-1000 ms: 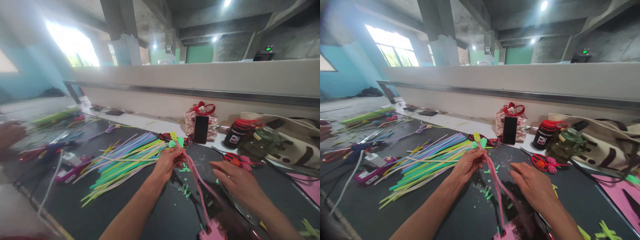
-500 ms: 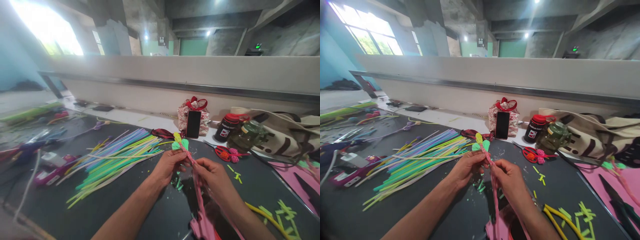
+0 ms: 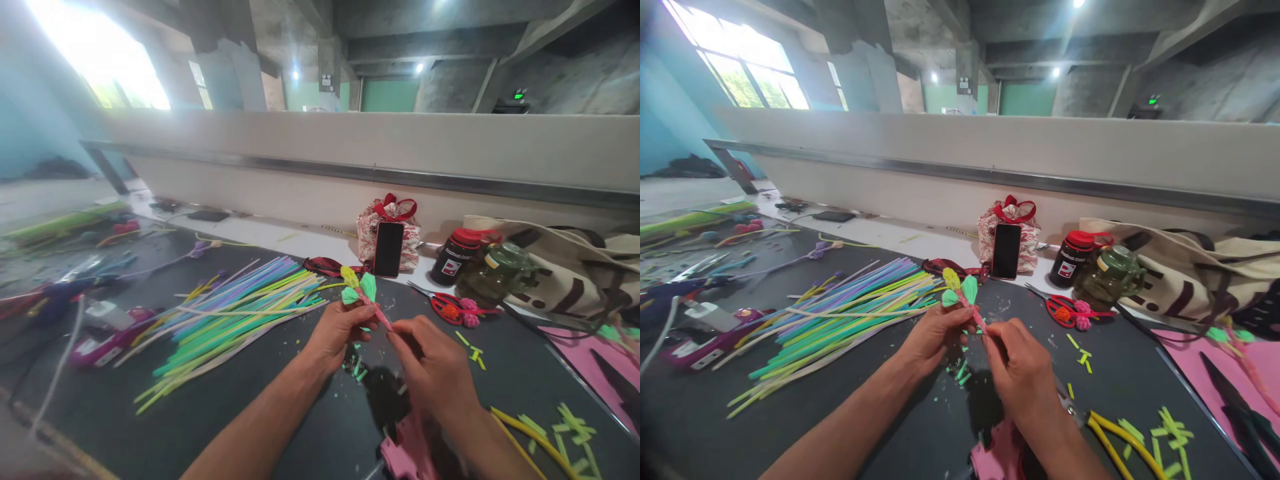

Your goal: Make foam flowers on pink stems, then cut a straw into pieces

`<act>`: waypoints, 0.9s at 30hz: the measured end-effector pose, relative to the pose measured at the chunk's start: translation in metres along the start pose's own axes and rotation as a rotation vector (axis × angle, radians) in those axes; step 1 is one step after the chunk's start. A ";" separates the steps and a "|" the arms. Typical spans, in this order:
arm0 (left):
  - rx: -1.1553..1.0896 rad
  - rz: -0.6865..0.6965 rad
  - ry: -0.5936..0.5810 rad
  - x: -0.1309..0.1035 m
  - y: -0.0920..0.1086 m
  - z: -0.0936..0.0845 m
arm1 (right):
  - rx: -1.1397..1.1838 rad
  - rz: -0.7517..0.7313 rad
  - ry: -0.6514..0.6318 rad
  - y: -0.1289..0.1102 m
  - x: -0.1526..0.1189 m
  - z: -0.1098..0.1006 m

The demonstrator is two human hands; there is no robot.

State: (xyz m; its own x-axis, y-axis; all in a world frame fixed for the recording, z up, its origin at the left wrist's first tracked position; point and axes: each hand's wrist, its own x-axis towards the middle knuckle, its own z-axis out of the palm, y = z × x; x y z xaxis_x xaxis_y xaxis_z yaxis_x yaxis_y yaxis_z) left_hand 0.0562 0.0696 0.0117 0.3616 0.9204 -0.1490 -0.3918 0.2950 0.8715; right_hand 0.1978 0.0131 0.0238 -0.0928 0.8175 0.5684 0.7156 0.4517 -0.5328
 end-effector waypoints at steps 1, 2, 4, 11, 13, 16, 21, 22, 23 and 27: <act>0.006 0.015 0.028 0.000 -0.001 0.001 | -0.010 -0.020 -0.005 -0.001 -0.001 0.002; 0.009 0.029 0.046 0.001 -0.002 0.002 | -0.016 -0.038 -0.018 -0.002 -0.003 0.004; -0.007 0.041 0.048 0.001 -0.003 0.004 | -0.050 -0.078 -0.063 -0.002 -0.007 0.008; -0.033 -0.001 0.001 0.002 -0.004 0.004 | 0.047 0.040 -0.079 0.003 -0.001 -0.002; -0.011 -0.012 -0.016 0.002 -0.005 0.003 | 0.108 0.175 -0.100 0.005 0.004 -0.005; 0.006 -0.034 -0.055 0.001 -0.006 0.003 | 0.204 0.294 -0.226 0.009 0.006 -0.001; 0.061 0.011 -0.082 -0.002 -0.005 0.004 | 0.319 0.447 -0.229 0.011 0.004 0.007; 0.085 0.031 -0.078 -0.002 -0.005 0.004 | 0.393 0.505 -0.235 0.010 0.003 0.007; 0.112 0.051 -0.076 -0.002 -0.004 0.003 | 0.488 0.568 -0.248 0.010 0.003 0.008; 0.218 0.097 -0.071 0.000 -0.004 0.001 | 0.932 0.795 -0.331 0.011 0.003 0.009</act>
State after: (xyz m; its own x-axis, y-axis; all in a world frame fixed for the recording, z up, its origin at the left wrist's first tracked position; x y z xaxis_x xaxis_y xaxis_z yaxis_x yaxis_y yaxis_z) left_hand 0.0589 0.0685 0.0090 0.3930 0.9190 -0.0331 -0.2387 0.1367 0.9614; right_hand 0.1999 0.0239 0.0141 -0.1276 0.9668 -0.2215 -0.0914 -0.2339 -0.9680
